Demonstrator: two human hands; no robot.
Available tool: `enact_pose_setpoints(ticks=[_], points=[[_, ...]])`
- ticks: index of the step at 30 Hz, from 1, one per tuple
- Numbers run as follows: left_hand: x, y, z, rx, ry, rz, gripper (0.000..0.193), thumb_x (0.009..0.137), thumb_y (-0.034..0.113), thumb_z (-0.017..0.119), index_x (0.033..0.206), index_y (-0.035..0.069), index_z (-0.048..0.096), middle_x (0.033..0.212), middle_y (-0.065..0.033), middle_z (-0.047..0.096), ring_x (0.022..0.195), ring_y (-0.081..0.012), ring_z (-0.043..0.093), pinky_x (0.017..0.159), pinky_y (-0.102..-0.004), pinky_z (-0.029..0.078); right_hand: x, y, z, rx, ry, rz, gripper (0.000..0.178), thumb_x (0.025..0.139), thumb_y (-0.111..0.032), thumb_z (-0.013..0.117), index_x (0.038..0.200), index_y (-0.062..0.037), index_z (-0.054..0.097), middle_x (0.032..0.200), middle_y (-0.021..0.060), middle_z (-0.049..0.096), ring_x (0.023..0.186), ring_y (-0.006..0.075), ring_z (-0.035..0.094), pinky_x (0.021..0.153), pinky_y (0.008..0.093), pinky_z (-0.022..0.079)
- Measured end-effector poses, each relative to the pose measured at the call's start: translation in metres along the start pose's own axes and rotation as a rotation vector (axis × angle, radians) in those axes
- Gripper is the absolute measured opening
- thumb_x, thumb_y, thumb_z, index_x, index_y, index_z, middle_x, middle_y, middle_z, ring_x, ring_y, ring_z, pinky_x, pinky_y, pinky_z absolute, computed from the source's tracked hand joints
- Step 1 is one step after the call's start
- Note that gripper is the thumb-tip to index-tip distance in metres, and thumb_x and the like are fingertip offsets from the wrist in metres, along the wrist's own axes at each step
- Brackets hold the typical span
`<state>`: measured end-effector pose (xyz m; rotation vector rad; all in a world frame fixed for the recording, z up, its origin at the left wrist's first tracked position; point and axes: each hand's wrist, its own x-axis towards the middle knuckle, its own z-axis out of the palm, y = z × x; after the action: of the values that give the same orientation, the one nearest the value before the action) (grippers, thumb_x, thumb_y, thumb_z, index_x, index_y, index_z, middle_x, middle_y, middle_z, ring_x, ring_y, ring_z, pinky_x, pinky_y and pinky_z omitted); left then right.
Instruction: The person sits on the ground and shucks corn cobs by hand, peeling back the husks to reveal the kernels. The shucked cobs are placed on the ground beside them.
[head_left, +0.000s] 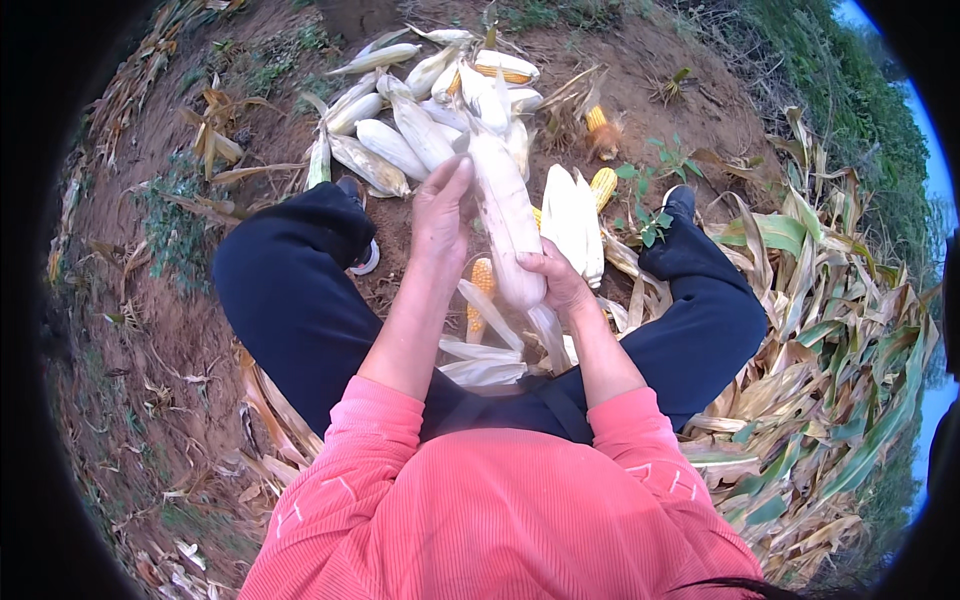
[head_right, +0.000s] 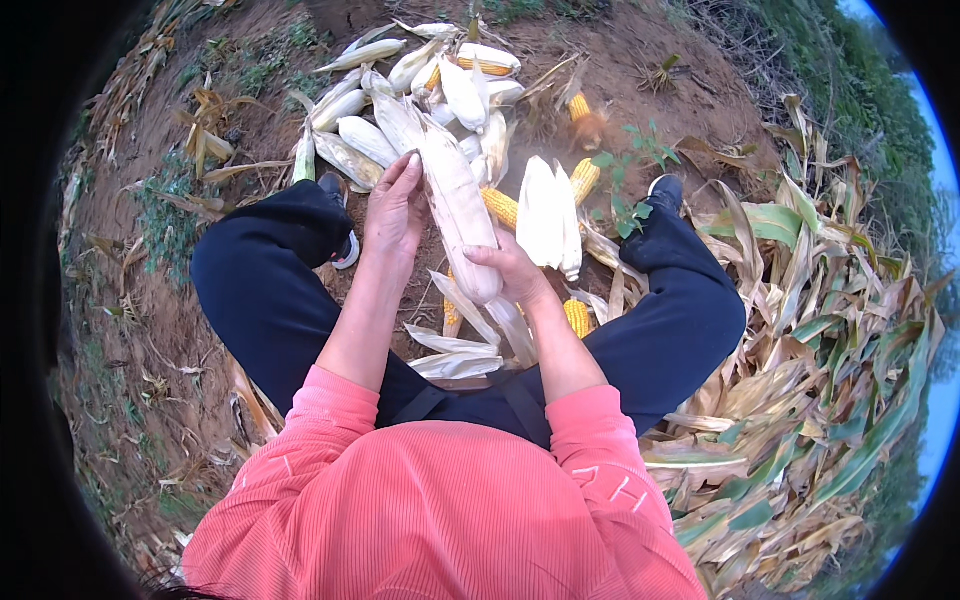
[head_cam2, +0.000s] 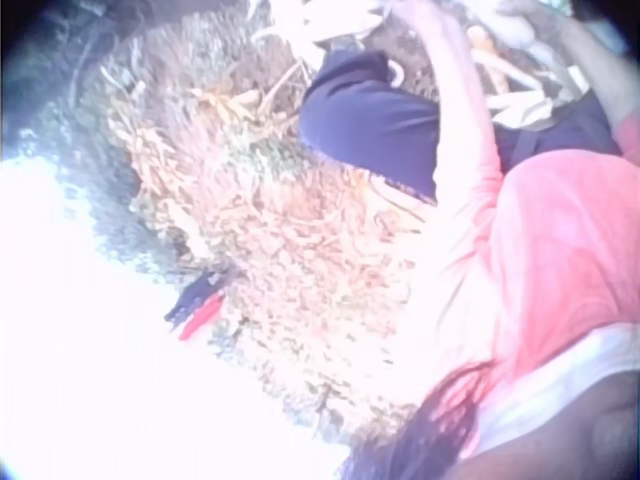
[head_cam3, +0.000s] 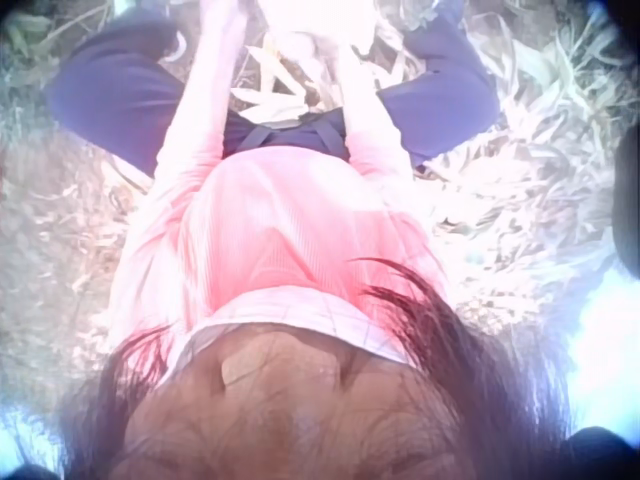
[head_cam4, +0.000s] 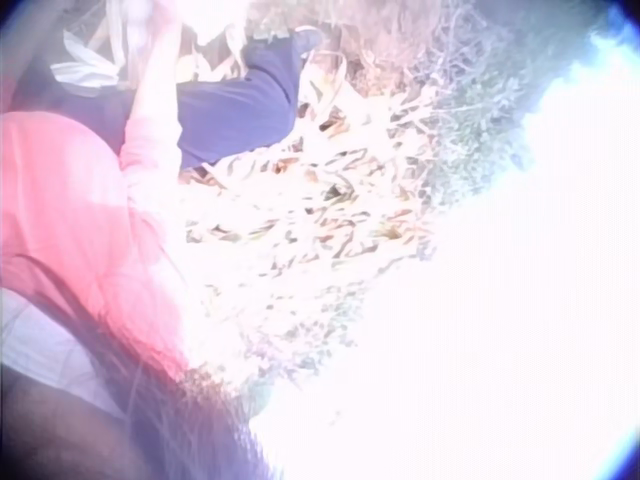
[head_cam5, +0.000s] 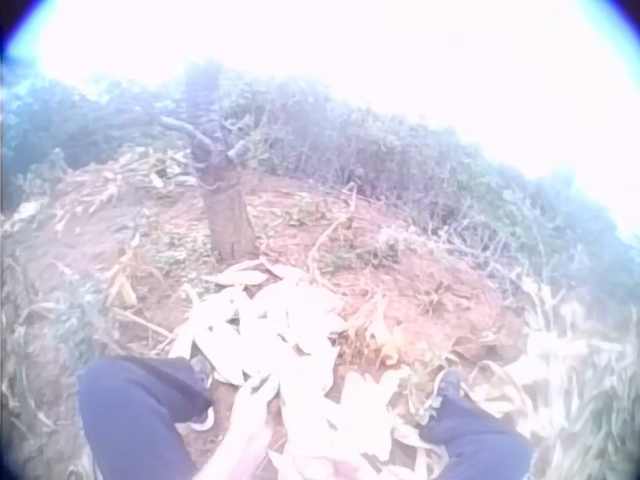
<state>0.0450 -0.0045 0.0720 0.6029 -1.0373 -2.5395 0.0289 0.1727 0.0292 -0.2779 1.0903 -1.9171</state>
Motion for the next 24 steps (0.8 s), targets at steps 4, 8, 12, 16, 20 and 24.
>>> enact_pose_setpoints(ticks=[4, 8, 12, 16, 20, 24], points=[[-0.007, 0.016, 0.008, 0.016, -0.015, 0.019, 0.018, 0.086, 0.019, 0.070, 0.099, 0.009, 0.061, 0.088, 0.0012, 0.064, 0.077, -0.0093, 0.061, 0.064, -0.0246, 0.050, -0.004, -0.005, 0.002, 0.098, -0.065, 0.031, 0.072, 0.075, -0.032, 0.070, 0.131, 0.0036, 0.042, 0.105, 0.0095, 0.058, 0.094, 0.0157, 0.060, 0.078, 0.0276, 0.051], [0.000, 0.016, 0.004, 0.181, 0.028, 0.088, 0.016, 0.085, 0.017, 0.069, 0.096, 0.012, 0.059, 0.083, 0.0025, 0.062, 0.068, -0.0073, 0.058, 0.060, -0.0218, 0.045, -0.005, -0.008, 0.013, 0.034, -0.027, 0.010, 0.078, 0.074, -0.033, 0.071, 0.136, 0.0021, 0.038, 0.112, 0.0105, 0.056, 0.094, 0.0165, 0.061, 0.078, 0.0279, 0.051], [0.002, 0.022, -0.003, 0.221, 0.057, 0.004, 0.014, 0.085, 0.013, 0.067, 0.095, 0.013, 0.058, 0.085, 0.0020, 0.062, 0.066, -0.0069, 0.057, 0.061, -0.0215, 0.043, -0.002, -0.012, 0.023, -0.129, 0.025, -0.094, 0.082, 0.073, -0.033, 0.071, 0.140, 0.0003, 0.035, 0.116, 0.0116, 0.056, 0.094, 0.0172, 0.061, 0.078, 0.0275, 0.051], [-0.002, 0.024, -0.002, 0.116, 0.068, -0.053, 0.010, 0.086, 0.011, 0.065, 0.094, 0.012, 0.059, 0.088, 0.0012, 0.063, 0.076, -0.0094, 0.059, 0.068, -0.0257, 0.046, -0.001, -0.005, 0.015, 0.006, 0.022, -0.060, 0.082, 0.073, -0.032, 0.070, 0.140, 0.0003, 0.035, 0.117, 0.0122, 0.056, 0.096, 0.0185, 0.061, 0.081, 0.0279, 0.051], [0.000, 0.019, 0.000, -0.099, 0.019, -0.075, 0.009, 0.088, 0.011, 0.065, 0.096, 0.010, 0.061, 0.093, -0.0003, 0.065, 0.090, -0.0135, 0.061, 0.080, -0.0325, 0.049, 0.000, -0.004, 0.009, 0.161, 0.024, -0.072, 0.079, 0.076, -0.034, 0.068, 0.140, 0.0002, 0.036, 0.116, 0.0126, 0.058, 0.098, 0.0186, 0.061, 0.083, 0.0288, 0.051], [0.000, 0.012, -0.001, -0.144, 0.006, -0.017, 0.012, 0.087, 0.013, 0.067, 0.096, 0.008, 0.061, 0.092, -0.0023, 0.066, 0.087, -0.0156, 0.063, 0.080, -0.0346, 0.051, 0.003, -0.002, 0.015, 0.227, 0.083, -0.155, 0.077, 0.081, -0.041, 0.065, 0.139, 0.0000, 0.037, 0.114, 0.0124, 0.059, 0.092, 0.0175, 0.062, 0.080, 0.0283, 0.052]])
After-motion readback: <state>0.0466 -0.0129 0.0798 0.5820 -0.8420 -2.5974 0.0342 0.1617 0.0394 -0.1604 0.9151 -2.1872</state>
